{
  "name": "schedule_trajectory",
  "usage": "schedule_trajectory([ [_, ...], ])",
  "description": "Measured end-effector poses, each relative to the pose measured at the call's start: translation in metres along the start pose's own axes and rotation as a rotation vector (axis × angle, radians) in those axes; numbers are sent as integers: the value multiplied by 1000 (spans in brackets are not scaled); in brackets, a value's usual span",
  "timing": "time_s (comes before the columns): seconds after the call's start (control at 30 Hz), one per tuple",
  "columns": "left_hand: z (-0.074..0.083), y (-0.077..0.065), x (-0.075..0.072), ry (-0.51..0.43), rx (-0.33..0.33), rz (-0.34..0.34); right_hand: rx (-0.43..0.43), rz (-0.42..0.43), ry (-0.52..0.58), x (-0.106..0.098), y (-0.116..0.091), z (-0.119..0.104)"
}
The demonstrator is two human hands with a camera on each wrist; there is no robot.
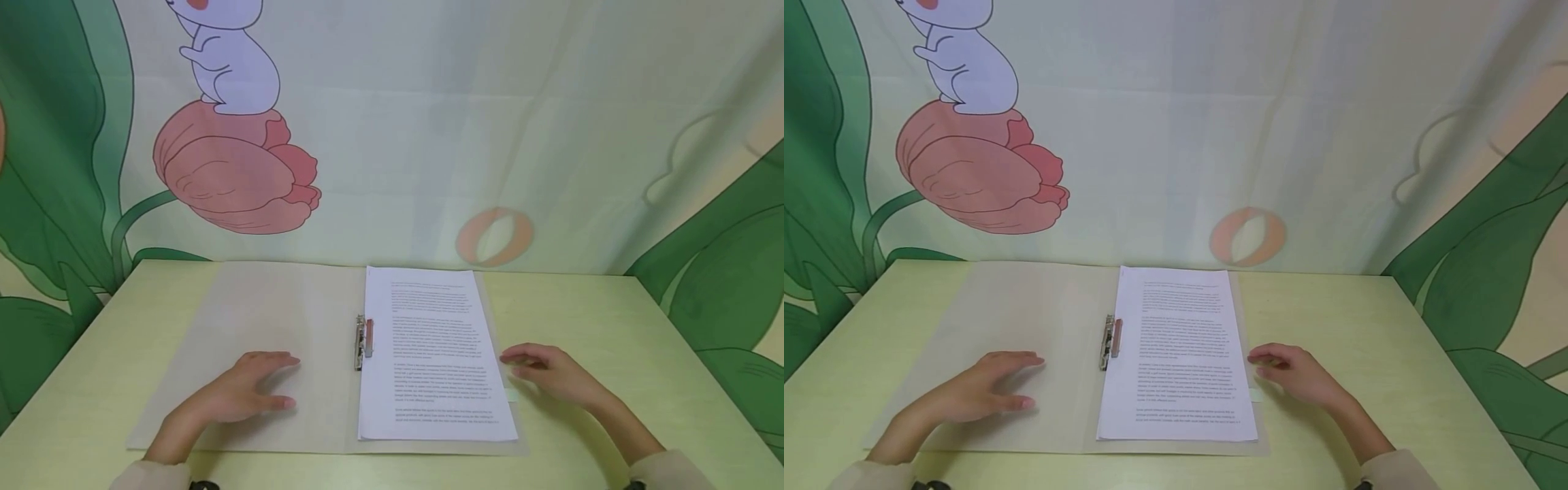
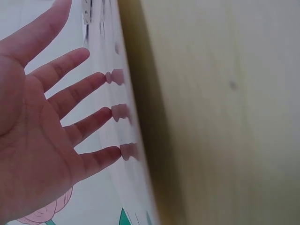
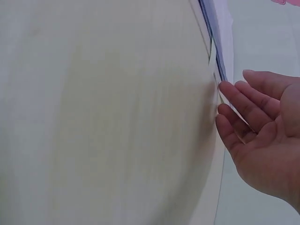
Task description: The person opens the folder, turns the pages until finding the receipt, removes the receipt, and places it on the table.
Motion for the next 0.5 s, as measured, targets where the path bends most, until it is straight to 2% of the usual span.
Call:
schedule_trajectory([
  [0.5,5,0,-2,1,-4,-18,105,22,35,1,16,-4],
])
Point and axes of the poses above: each hand's wrist, its own y-axis towards the middle knuckle, its own x-axis out of the palm, z = x × y, the point moved 6 cm from there along y, towards the middle knuckle, and after that the axes turned 6 degrees about x, right-handed, at the moved point
